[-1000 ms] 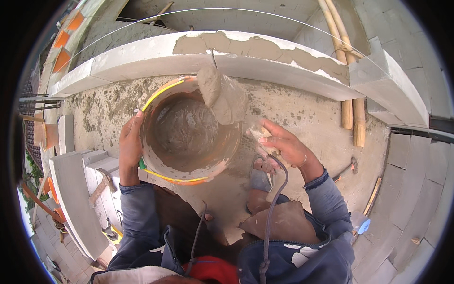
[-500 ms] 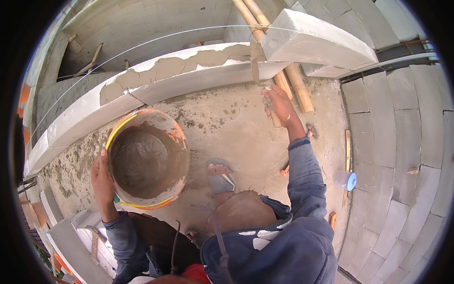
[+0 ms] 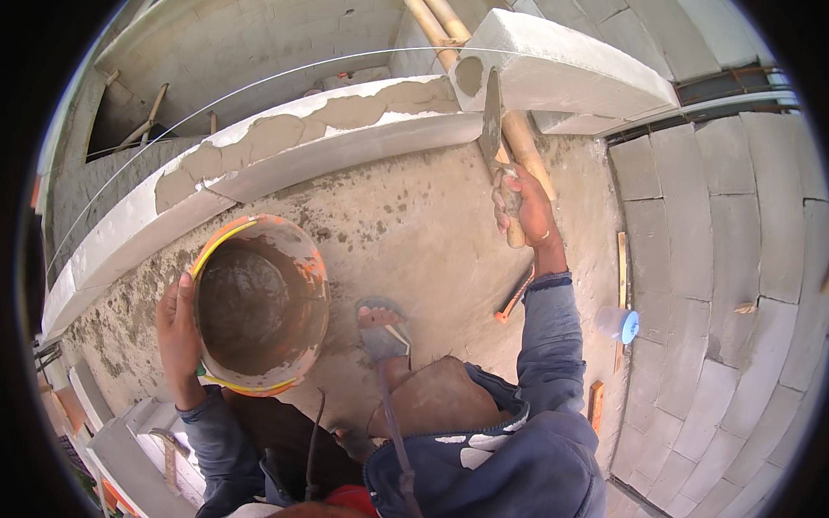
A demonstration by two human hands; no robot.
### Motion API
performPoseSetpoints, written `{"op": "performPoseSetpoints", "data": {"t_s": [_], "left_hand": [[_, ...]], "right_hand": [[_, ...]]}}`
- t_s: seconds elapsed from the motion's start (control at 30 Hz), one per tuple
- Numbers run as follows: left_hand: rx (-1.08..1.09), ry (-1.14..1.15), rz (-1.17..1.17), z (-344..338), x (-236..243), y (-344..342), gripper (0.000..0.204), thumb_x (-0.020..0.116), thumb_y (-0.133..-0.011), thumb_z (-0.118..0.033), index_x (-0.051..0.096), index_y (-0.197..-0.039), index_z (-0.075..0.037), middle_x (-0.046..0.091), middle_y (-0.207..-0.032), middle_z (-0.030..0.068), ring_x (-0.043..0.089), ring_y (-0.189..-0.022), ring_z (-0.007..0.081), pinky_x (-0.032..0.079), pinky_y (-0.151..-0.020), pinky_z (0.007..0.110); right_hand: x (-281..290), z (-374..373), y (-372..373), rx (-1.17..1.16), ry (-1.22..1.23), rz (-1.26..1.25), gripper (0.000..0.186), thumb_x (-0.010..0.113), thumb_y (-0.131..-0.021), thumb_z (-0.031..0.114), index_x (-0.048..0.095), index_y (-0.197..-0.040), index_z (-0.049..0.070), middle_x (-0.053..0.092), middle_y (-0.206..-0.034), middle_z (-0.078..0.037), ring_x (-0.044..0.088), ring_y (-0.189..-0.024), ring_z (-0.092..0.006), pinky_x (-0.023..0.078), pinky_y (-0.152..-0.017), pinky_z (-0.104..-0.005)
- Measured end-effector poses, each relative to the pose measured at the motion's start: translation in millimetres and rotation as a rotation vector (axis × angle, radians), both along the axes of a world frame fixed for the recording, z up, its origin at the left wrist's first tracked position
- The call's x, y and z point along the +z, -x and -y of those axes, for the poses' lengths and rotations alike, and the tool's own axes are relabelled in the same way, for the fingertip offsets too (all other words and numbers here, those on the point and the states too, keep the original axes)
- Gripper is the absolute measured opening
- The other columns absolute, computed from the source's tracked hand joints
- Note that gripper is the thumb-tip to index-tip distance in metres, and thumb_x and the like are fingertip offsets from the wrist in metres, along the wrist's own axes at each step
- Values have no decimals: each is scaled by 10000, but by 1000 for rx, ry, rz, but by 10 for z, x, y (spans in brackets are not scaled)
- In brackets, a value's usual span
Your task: The person scoops mortar from a bucket with a trowel and applies it to a curved wall. They then place a white tile onto the mortar, press it into place, and tap it with a hammer to secure it. The process is repeated for additional tiles along the wall.
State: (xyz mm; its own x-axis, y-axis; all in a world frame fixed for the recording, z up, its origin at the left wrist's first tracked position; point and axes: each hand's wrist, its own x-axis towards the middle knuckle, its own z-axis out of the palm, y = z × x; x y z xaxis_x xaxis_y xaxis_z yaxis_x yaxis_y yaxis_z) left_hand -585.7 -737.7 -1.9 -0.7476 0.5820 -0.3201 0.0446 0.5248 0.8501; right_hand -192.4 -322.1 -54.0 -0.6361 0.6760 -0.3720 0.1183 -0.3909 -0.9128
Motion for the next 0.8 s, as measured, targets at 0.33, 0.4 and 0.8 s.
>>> {"op": "performPoseSetpoints", "data": {"t_s": [0.33, 0.4, 0.8], "left_hand": [[-10, 12, -24, -131, -27, 7, 435, 560, -1162, -372, 742, -1129, 21, 650, -933, -49, 512, -847, 32, 417, -776, 220], [15, -9, -60, -125, -29, -22, 429, 564, -1161, -372, 739, -1133, 19, 651, -939, -46, 510, -848, 31, 416, -772, 220], [35, -88, -31, 132, -41, 34, 420, 565, -1160, -373, 707, -1041, 4, 596, -904, -57, 473, -841, 36, 390, -756, 221]], "right_hand": [[313, -1078, 379, 114, -17, 66, 295, 479, -1032, 322, 601, -1057, 55, 565, -699, -52, 496, -479, -156, 451, -495, -306], [190, -961, 250, 42, -41, 42, 303, 496, -1000, 334, 603, -1050, 55, 564, -693, -60, 493, -466, -173, 447, -477, -327], [339, -112, -518, 41, -210, 224, 387, 555, -975, 319, 631, -1193, 8, 613, -766, -95, 551, -507, -186, 496, -536, -349]]}}
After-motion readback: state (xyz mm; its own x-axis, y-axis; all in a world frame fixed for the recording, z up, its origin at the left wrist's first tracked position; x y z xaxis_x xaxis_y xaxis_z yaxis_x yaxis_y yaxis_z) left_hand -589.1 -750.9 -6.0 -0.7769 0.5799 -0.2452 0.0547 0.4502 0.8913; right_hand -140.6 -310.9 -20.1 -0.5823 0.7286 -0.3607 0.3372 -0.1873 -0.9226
